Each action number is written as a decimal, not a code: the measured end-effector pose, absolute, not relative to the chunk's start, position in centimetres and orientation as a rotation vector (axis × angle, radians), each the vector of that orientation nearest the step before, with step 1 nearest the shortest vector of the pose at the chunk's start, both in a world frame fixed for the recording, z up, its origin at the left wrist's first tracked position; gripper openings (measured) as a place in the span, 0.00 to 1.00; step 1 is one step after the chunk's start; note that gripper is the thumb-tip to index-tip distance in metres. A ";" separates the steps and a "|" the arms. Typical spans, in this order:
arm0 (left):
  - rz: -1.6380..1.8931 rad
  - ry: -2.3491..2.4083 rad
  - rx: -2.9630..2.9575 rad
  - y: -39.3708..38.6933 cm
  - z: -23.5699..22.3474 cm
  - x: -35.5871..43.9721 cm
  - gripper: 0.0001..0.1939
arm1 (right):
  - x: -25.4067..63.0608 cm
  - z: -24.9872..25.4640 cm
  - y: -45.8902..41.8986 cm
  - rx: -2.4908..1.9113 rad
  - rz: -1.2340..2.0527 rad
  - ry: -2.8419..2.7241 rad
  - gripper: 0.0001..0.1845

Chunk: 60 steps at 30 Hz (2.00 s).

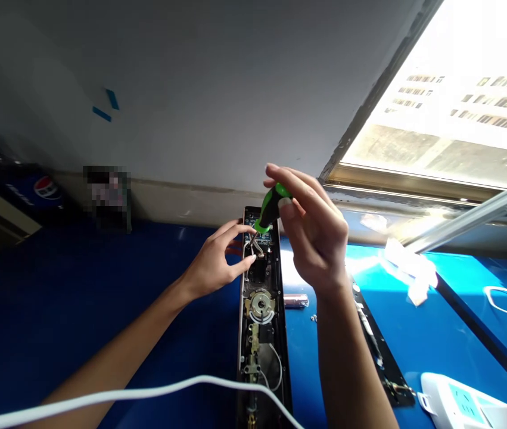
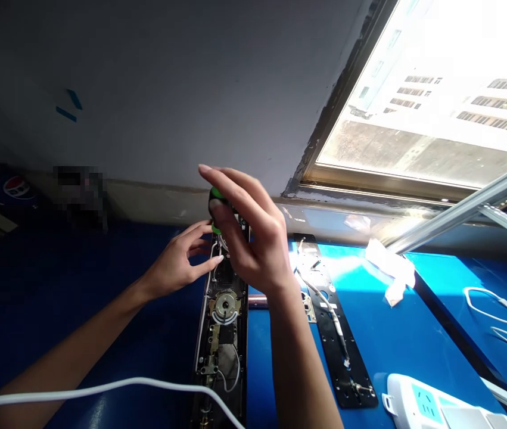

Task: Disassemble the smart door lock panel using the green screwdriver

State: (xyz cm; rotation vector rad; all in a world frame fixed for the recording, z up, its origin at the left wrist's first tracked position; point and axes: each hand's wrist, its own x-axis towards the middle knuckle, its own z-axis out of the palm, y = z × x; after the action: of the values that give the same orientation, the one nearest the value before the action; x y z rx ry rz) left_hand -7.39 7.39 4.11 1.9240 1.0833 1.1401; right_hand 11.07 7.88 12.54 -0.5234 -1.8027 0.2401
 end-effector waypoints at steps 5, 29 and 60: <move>1.140 1.103 1.910 7.5 3.9 -7.4 0.23 | 11.1 12.7 7.6 -0.489 0.242 -1.778 0.16; 1.150 1.101 1.884 7.5 4.0 -7.3 0.23 | 11.0 13.1 7.5 -0.560 0.161 -1.767 0.12; 1.171 1.102 1.825 7.4 3.8 -7.3 0.25 | 11.5 12.7 7.7 -0.635 0.150 -1.857 0.15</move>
State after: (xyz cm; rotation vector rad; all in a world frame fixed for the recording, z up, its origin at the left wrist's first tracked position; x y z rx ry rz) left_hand -7.26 7.39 3.78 1.8250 1.1016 1.1708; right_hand 11.53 7.65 12.74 -0.6348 -1.8574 0.1502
